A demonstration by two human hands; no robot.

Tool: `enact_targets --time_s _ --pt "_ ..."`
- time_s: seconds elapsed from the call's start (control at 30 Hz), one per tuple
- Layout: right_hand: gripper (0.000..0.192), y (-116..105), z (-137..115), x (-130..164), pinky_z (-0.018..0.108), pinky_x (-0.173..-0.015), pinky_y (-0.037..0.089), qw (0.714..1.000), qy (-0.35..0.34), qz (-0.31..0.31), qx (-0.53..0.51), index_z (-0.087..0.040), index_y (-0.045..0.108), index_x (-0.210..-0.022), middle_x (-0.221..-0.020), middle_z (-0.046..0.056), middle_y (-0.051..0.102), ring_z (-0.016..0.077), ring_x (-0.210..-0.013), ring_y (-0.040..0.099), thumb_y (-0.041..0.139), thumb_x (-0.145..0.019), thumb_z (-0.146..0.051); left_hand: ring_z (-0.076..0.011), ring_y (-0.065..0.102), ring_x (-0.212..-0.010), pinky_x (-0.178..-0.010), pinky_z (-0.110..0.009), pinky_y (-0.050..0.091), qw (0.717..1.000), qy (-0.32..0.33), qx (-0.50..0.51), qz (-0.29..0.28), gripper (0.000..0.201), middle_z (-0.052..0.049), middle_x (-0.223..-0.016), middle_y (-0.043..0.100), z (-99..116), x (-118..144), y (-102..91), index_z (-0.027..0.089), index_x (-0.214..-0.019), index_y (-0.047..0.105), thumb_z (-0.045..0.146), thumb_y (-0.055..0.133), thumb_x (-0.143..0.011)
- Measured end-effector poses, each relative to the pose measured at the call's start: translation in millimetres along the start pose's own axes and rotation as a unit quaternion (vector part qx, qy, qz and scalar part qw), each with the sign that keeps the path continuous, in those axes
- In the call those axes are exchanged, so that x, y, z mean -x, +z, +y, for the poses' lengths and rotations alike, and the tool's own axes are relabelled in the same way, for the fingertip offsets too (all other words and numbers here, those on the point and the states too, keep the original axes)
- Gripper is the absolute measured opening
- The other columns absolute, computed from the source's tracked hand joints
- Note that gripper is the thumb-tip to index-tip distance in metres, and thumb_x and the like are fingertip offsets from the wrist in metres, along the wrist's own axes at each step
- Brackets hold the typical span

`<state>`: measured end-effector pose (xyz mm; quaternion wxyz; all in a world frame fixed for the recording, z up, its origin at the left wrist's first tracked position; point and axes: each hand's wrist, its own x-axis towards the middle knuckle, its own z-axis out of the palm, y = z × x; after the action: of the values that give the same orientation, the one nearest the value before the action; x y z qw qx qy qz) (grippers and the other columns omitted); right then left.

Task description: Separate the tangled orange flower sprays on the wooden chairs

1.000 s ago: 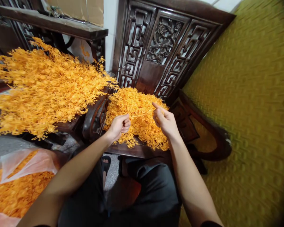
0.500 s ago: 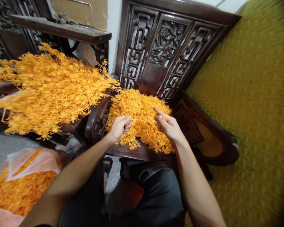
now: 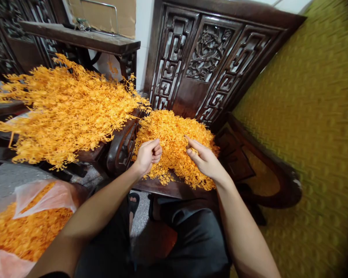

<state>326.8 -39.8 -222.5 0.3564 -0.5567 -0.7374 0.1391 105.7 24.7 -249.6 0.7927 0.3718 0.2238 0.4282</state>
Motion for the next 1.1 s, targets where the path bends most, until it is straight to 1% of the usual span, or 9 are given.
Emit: enact_targets --time_s 0.17,0.27,0.33,0.47,0.63,0.7,0.9,1.0,1.1 --pt "0.039 4 13 -11 0.035 -0.074 0.051 0.984 0.035 0.172 0.021 -0.020 0.068 -0.092 -0.085 0.007 0.065 0.0206 -0.078 0.061 0.048 -0.100 -0.053 -0.0018 0.022 -0.039 -0.040 -0.018 0.011 0.998 -0.030 -0.055 -0.029 0.050 0.006 -0.052 0.036 -2 5 5.7 0.019 -0.061 0.035 0.048 0.070 -0.082" --pt "0.044 -7 39 -11 0.026 -0.048 0.037 0.922 0.144 0.341 -0.115 -0.021 0.060 -0.081 -0.064 -0.001 0.049 0.0130 -0.052 0.044 0.056 -0.092 -0.064 -0.0020 0.021 -0.039 -0.041 -0.019 0.010 0.996 0.000 -0.089 -0.028 0.053 0.008 -0.049 0.031 -1 8 2.7 0.020 -0.059 0.032 0.050 0.071 -0.081" --pt "0.046 -15 51 -7 0.023 -0.042 0.024 0.882 0.186 0.375 -0.215 -0.021 0.061 -0.084 -0.061 -0.005 0.042 0.0094 -0.045 0.033 0.063 -0.086 -0.067 -0.0022 0.021 -0.040 -0.041 -0.020 0.010 0.993 0.015 -0.116 -0.027 0.053 0.008 -0.049 0.031 1 9 -2.1 0.020 -0.059 0.034 0.051 0.071 -0.081" --pt "0.043 -15 39 5 0.025 -0.048 0.035 0.956 0.132 0.188 -0.184 -0.019 0.073 -0.106 -0.068 -0.001 0.052 0.0113 -0.052 0.045 0.065 -0.090 -0.058 -0.0030 0.024 -0.040 -0.041 -0.021 0.011 0.981 -0.012 -0.187 -0.044 0.054 0.006 -0.050 0.033 2 7 -9.7 0.020 -0.058 0.037 0.055 0.068 -0.084" --pt "0.044 -14 6 7 0.044 -0.095 0.052 1.000 -0.019 -0.002 0.018 -0.022 0.070 -0.132 -0.111 0.011 0.074 0.0262 -0.101 0.068 0.054 -0.099 -0.046 -0.0036 0.024 -0.041 -0.042 -0.021 0.012 0.976 -0.021 -0.215 -0.032 0.053 0.007 -0.051 0.033 0 4 -10.0 0.020 -0.059 0.037 0.056 0.067 -0.083" --pt "0.048 -17 2 7 0.045 -0.101 0.051 0.999 -0.028 -0.020 0.033 -0.022 0.063 -0.141 -0.124 0.012 0.072 0.0285 -0.112 0.068 0.052 -0.100 -0.045 -0.0038 0.023 -0.042 -0.042 -0.021 0.012 0.975 -0.015 -0.219 -0.028 0.053 0.007 -0.051 0.033 -1 3 -10.4 0.020 -0.059 0.037 0.056 0.066 -0.084" --pt "0.065 -13 -9 12 0.038 -0.085 0.055 0.994 -0.041 -0.079 0.061 -0.022 0.034 -0.161 -0.104 0.007 0.073 0.0218 -0.084 0.069 0.051 -0.100 -0.038 -0.0065 0.026 -0.045 -0.047 -0.025 0.016 0.954 0.023 -0.299 -0.022 0.051 0.005 -0.052 0.035 -3 3 -13.8 0.020 -0.058 0.037 0.055 0.057 -0.090" --pt "0.050 -3 -12 8 0.040 -0.090 0.054 0.994 -0.041 -0.065 0.083 -0.022 0.054 -0.147 -0.108 0.009 0.074 0.0238 -0.093 0.069 0.051 -0.098 -0.031 -0.0082 0.029 -0.048 -0.050 -0.026 0.019 0.933 0.045 -0.355 -0.031 0.051 0.004 -0.052 0.037 -4 5 -11.8 0.020 -0.057 0.039 0.054 0.052 -0.093" --pt "0.027 -2 2 -1 0.040 -0.088 0.054 0.994 -0.008 0.064 0.083 -0.019 0.073 -0.106 -0.100 0.010 0.075 0.0247 -0.092 0.069 0.049 -0.097 -0.026 -0.0090 0.030 -0.050 -0.051 -0.027 0.019 0.915 0.047 -0.398 -0.036 0.050 0.004 -0.053 0.037 -3 8 -9.9 0.020 -0.057 0.039 0.052 0.051 -0.093"
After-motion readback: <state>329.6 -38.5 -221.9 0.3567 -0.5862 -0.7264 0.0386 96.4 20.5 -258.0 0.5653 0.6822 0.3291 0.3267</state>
